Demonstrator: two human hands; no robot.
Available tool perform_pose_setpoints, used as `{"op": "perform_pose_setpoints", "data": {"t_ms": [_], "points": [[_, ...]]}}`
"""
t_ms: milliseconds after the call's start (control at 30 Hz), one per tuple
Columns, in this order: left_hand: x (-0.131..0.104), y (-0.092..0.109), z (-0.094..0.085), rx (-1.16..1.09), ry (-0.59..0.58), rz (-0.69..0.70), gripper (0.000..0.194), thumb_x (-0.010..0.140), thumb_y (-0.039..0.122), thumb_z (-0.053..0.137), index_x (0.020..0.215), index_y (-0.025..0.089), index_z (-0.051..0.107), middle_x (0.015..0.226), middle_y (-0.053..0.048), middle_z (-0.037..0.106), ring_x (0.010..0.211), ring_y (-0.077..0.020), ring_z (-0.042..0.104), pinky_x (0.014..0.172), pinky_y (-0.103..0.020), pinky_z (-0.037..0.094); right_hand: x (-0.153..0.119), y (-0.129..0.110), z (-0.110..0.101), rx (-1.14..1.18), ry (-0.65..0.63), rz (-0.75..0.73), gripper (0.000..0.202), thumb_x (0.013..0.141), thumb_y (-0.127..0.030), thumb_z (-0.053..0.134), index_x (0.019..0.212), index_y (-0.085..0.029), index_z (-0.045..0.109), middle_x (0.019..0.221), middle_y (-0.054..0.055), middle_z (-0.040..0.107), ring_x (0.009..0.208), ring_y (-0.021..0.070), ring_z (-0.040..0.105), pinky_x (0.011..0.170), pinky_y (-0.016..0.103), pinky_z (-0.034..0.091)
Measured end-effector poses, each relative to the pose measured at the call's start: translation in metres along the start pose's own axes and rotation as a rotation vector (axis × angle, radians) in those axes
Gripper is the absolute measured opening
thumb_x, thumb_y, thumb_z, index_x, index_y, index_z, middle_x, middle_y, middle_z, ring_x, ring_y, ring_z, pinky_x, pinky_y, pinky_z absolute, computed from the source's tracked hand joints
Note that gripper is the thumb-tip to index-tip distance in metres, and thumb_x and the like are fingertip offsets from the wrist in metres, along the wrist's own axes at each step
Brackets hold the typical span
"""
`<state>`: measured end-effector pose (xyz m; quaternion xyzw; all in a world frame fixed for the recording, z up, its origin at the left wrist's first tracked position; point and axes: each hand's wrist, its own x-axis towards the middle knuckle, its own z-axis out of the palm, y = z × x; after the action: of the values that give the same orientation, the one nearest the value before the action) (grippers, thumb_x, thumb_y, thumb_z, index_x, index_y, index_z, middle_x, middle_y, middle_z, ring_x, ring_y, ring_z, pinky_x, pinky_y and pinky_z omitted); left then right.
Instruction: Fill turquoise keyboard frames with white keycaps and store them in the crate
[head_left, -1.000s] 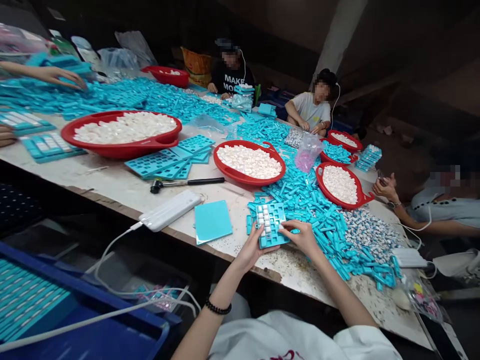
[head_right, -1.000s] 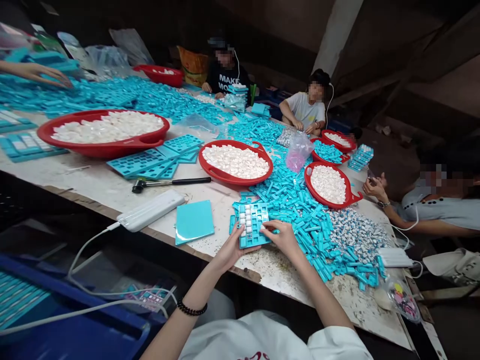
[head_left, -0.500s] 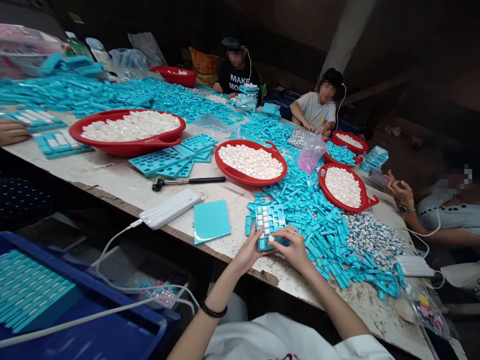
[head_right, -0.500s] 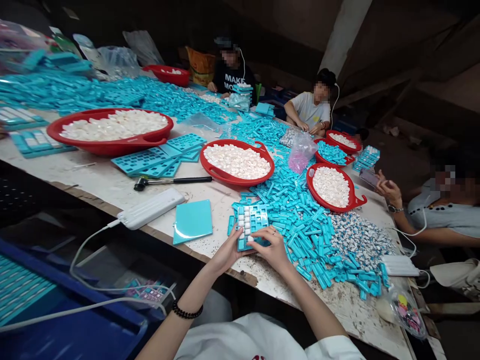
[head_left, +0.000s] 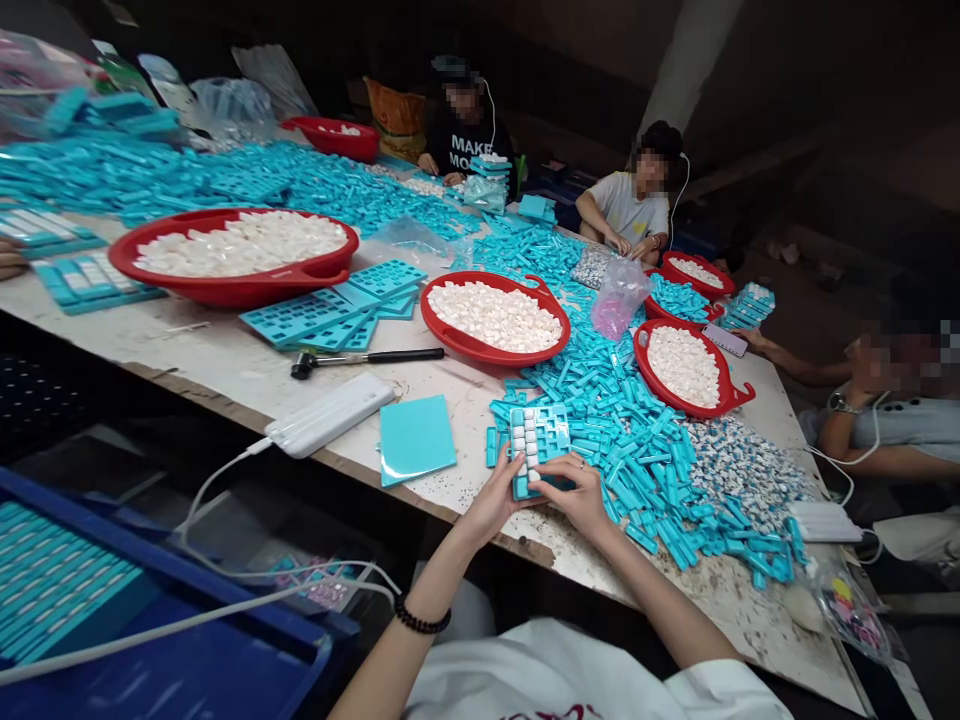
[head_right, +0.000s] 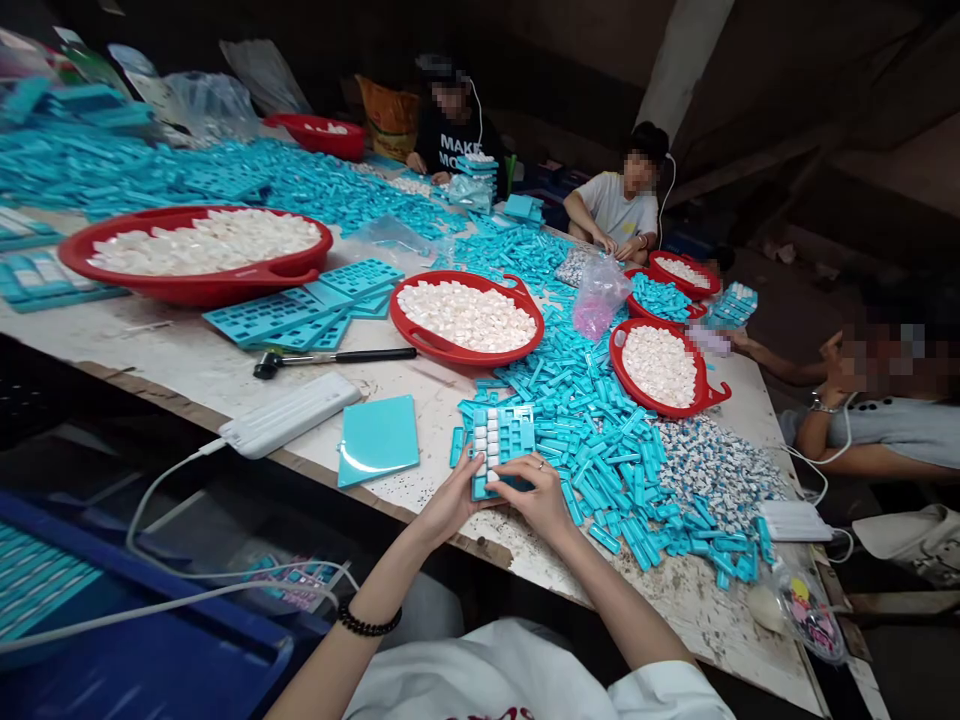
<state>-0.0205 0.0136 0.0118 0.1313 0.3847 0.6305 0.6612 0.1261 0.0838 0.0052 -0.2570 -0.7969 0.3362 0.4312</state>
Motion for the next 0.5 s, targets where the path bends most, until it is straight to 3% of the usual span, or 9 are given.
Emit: {"op": "perform_pose_setpoints", "data": {"t_ms": [300, 500], "points": [[-0.0003, -0.0005, -0.0015, -0.033, -0.028, 0.003, 0.081, 0.098, 0.030, 0.059, 0.159, 0.043, 0.008, 0.157, -0.009, 0.045, 0.127, -0.0277, 0.060, 0.097, -0.050, 0.058, -0.0015, 0.0056, 0.0011, -0.006, -0.010, 0.001, 0.016, 0.084, -0.036, 0.080, 0.098, -0.028, 0.080, 0.087, 0.004, 0.077, 0.079, 0.0210, 0.070, 0.074, 0.035, 0.057], [-0.0024, -0.0012, -0.0059, 0.066, -0.097, 0.029, 0.100, 0.086, 0.021, 0.074, 0.159, 0.043, 0.011, 0.158, -0.010, 0.045, 0.133, -0.0310, 0.055, 0.104, -0.051, 0.053, -0.0027, 0.0084, 0.0017, -0.020, -0.021, -0.051, 0.011, 0.090, -0.027, 0.072, 0.096, -0.029, 0.080, 0.087, 0.004, 0.078, 0.081, 0.0214, 0.073, 0.078, 0.036, 0.058]]}}
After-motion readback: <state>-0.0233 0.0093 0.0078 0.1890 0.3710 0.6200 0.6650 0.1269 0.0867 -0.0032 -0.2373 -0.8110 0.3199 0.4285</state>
